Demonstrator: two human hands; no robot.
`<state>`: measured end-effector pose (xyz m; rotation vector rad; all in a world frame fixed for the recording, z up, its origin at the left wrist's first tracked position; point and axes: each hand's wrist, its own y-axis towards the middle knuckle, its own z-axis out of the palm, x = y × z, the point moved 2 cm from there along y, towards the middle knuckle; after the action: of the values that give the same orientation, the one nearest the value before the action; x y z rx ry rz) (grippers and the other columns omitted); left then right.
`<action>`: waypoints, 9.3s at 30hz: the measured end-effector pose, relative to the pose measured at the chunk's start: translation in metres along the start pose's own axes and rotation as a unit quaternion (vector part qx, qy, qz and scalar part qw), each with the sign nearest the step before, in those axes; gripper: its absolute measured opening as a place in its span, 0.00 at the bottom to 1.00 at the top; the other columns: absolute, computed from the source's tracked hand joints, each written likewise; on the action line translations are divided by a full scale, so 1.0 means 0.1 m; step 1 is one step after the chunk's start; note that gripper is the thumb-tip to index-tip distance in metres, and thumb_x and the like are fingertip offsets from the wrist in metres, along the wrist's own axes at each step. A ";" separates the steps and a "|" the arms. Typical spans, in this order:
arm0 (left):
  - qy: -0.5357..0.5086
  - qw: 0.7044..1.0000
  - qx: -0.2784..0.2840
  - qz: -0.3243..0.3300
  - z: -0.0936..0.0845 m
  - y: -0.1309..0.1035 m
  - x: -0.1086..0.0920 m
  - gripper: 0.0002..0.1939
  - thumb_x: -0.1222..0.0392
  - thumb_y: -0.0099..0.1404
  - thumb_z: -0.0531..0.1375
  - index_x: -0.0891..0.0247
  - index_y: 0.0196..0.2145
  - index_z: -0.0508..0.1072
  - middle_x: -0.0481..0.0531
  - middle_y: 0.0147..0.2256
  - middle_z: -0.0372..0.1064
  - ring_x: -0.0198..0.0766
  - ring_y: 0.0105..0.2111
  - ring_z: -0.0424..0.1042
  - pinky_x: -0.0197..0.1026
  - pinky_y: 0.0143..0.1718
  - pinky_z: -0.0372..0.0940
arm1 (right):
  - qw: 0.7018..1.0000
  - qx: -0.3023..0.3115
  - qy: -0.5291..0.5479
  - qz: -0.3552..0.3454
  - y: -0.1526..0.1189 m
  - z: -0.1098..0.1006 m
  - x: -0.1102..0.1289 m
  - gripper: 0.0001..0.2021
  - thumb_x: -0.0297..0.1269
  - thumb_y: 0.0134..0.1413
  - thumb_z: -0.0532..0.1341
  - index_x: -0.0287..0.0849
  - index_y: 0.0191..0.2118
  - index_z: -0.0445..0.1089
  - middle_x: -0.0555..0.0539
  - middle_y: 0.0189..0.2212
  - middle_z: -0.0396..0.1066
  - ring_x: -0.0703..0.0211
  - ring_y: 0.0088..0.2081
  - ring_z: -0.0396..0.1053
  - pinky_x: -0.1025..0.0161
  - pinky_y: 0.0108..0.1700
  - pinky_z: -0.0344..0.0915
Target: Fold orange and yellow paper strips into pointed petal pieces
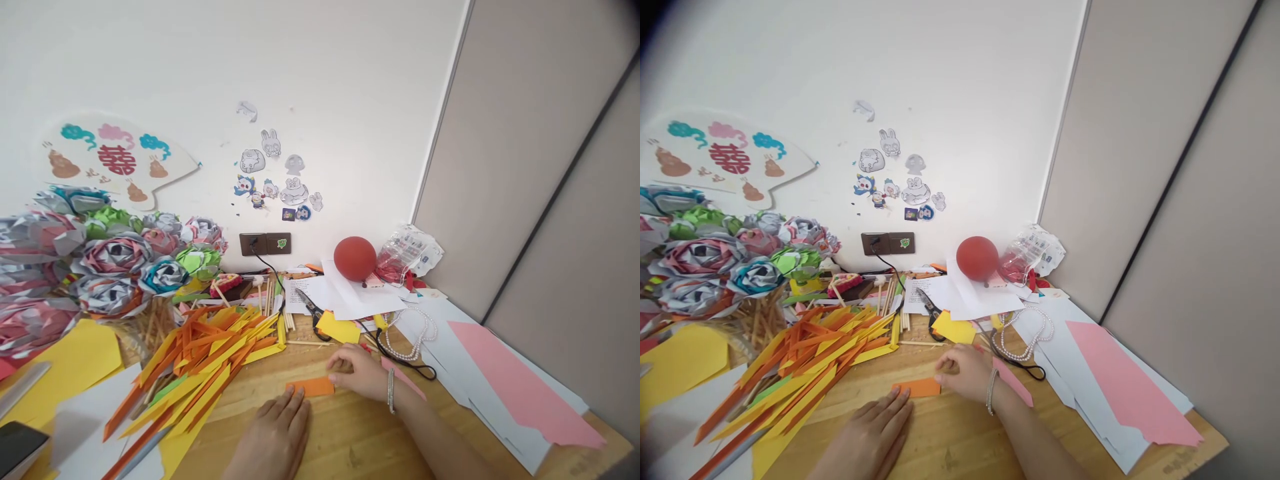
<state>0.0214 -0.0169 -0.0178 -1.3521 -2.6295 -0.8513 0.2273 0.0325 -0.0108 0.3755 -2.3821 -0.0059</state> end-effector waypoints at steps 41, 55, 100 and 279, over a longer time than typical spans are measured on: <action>-0.127 0.988 -0.078 0.036 -0.19 0.12 0.33 0.19 0.66 0.71 0.42 0.61 0.30 0.69 0.48 0.29 0.69 0.36 0.31 0.66 0.39 0.36 0.63 | 0.981 0.026 -0.001 -0.193 -0.05 0.31 0.34 0.20 0.20 0.51 0.56 0.46 0.46 0.72 0.49 0.38 0.75 0.59 0.40 0.69 0.64 0.45 0.62; -0.384 0.919 0.049 -0.078 -0.08 0.18 0.49 0.07 0.68 0.61 0.57 0.61 0.29 0.72 0.46 0.30 0.72 0.33 0.35 0.70 0.34 0.38 0.64 | 0.972 0.038 -0.013 -0.231 0.06 0.34 0.21 0.05 0.29 0.46 0.68 0.44 0.31 0.76 0.52 0.32 0.71 0.62 0.37 0.67 0.65 0.45 0.58; -0.308 0.908 0.072 -0.277 0.21 0.21 0.37 0.06 0.65 0.57 0.55 0.61 0.23 0.65 0.51 0.28 0.66 0.42 0.32 0.65 0.41 0.34 0.58 | 0.991 -0.065 -0.091 -0.069 -0.02 0.50 0.38 0.13 0.39 0.42 0.68 0.44 0.32 0.65 0.51 0.34 0.65 0.55 0.40 0.60 0.60 0.41 0.53; -0.253 0.966 -0.034 -0.037 0.09 0.04 0.58 0.14 0.59 0.69 0.48 0.58 0.38 0.73 0.52 0.34 0.72 0.37 0.36 0.71 0.37 0.41 0.67 | 0.914 -0.044 -0.283 -0.288 -0.03 0.24 0.26 0.08 0.41 0.54 0.61 0.42 0.32 0.66 0.49 0.31 0.68 0.57 0.35 0.60 0.59 0.39 0.55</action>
<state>-0.0095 0.0317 -0.0064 -1.6904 -3.0633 -0.6782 0.1942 0.0204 -0.0121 1.1486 -2.7132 -0.5621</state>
